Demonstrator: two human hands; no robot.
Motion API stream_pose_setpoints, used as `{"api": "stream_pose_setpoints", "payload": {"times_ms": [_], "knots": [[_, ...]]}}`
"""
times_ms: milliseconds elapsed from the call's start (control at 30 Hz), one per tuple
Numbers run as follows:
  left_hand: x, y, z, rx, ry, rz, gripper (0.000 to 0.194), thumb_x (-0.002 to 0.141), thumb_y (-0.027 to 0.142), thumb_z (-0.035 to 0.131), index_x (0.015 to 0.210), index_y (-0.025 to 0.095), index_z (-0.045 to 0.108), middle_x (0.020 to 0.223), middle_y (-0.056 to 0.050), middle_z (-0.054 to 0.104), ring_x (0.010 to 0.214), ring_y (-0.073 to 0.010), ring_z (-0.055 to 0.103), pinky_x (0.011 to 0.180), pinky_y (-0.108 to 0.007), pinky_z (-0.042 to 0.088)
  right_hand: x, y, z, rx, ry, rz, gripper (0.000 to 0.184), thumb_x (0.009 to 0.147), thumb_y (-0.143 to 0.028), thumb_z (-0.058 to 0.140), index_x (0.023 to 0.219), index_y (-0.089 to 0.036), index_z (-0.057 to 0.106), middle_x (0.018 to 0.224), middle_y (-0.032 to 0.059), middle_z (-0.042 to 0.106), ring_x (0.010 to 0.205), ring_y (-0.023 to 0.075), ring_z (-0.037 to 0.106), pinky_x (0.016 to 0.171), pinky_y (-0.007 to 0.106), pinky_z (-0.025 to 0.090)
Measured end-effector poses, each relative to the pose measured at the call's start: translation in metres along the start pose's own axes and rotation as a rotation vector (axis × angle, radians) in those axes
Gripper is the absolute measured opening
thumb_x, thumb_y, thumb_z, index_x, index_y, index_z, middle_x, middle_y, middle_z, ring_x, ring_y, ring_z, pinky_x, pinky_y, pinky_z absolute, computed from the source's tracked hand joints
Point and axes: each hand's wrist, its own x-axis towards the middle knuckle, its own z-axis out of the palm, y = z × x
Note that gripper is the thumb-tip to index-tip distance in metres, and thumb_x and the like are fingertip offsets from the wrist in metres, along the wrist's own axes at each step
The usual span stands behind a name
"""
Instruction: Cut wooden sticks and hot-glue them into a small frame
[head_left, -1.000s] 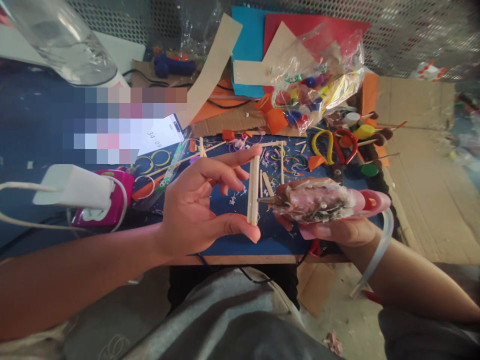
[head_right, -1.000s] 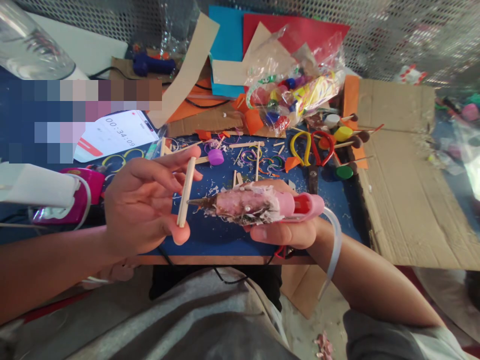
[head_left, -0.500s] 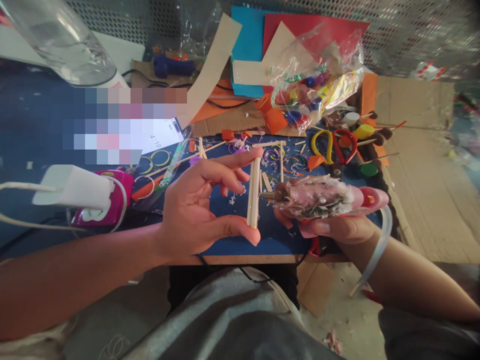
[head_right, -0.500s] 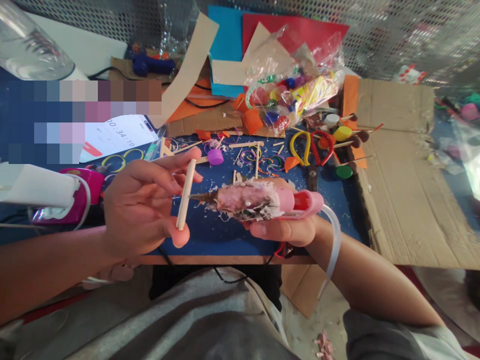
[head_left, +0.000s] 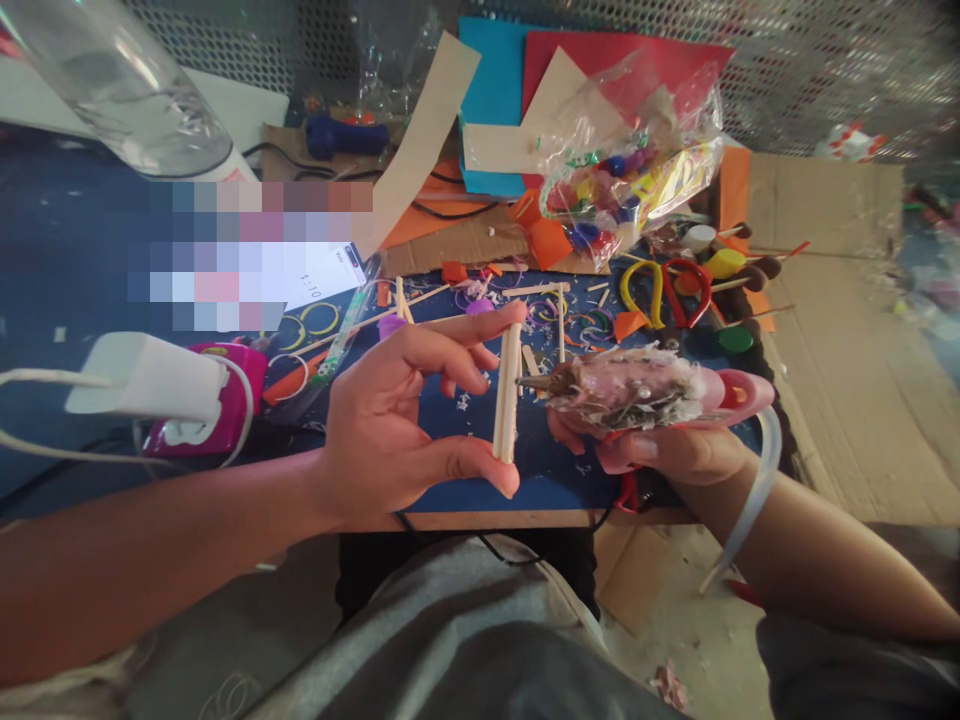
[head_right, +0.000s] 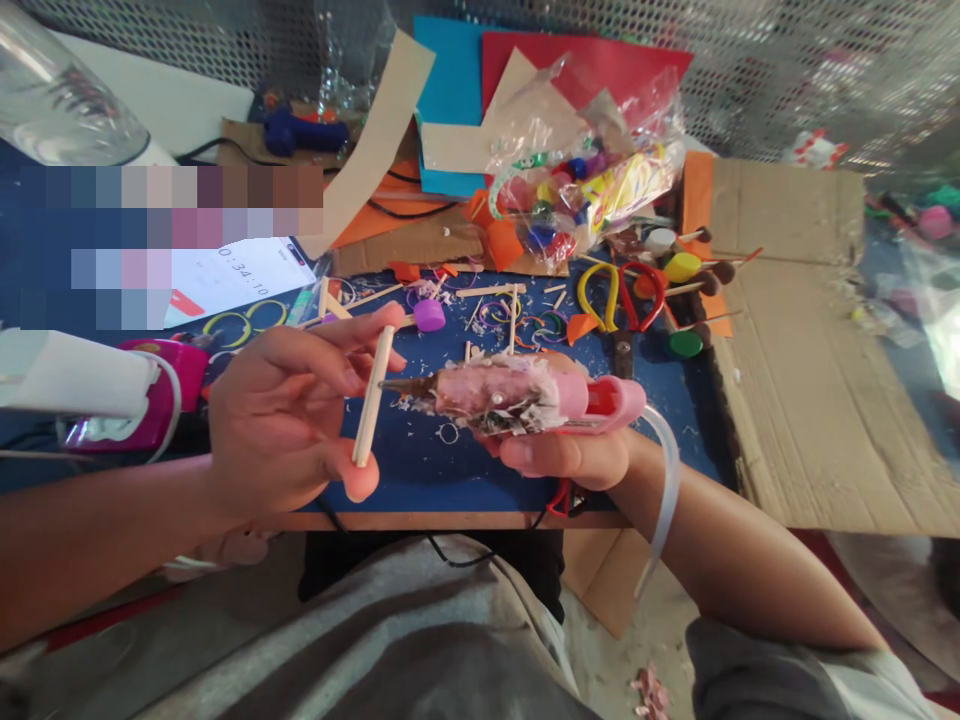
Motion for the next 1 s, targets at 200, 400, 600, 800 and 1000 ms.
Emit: {"api": "stream_pose_setpoints", "payload": {"times_ms": [200,400,600,800,1000], "knots": [[0.000,0.000,0.001,-0.001,0.004,0.022,0.059,0.071,0.053,0.107,0.113,0.026,0.076,0.147,-0.012,0.080,0.108,-0.0279,0.085,0.074,-0.037,0.070,0.003,0.005,-0.007,0.013,-0.075,-0.045,0.047,0.098,-0.046,0.080,0.145,-0.050,0.077,0.089,-0.0026,0.076,0.066,0.0152,0.063,0.057,0.029,0.049],[0.004,0.002,0.002,0.052,-0.003,0.039,0.059,0.069,0.058,0.107,0.108,0.027,0.074,0.140,-0.010,0.083,0.102,-0.0288,0.086,0.067,-0.038,0.069,0.003,0.007,-0.008,0.046,-0.053,-0.022,0.048,0.096,-0.044,0.080,0.144,-0.049,0.078,0.083,-0.0043,0.073,0.058,0.0131,0.056,0.053,0.029,0.049],[0.003,0.004,0.001,0.018,-0.022,0.041,0.057,0.073,0.052,0.106,0.114,0.026,0.076,0.147,-0.014,0.080,0.114,-0.0319,0.085,0.076,-0.041,0.070,0.000,0.007,-0.003,0.105,-0.007,0.013,0.047,0.096,-0.044,0.080,0.142,-0.051,0.078,0.077,-0.0048,0.069,0.053,0.0113,0.052,0.043,0.022,0.041],[0.004,0.004,0.001,0.025,-0.034,0.061,0.057,0.074,0.050,0.107,0.114,0.025,0.076,0.146,-0.013,0.081,0.116,-0.0327,0.085,0.074,-0.042,0.070,-0.008,0.015,-0.009,0.111,0.041,0.084,0.043,0.088,-0.045,0.082,0.131,-0.044,0.083,0.067,-0.0052,0.061,0.052,0.0133,0.053,0.044,0.026,0.050],[0.003,0.008,0.003,0.005,-0.029,0.006,0.056,0.073,0.050,0.107,0.114,0.027,0.076,0.149,-0.012,0.079,0.119,-0.0346,0.083,0.079,-0.046,0.070,-0.014,0.019,-0.013,0.091,0.088,0.108,0.044,0.087,-0.050,0.082,0.129,-0.036,0.082,0.068,-0.0043,0.058,0.054,0.0139,0.052,0.048,0.030,0.056]]}}
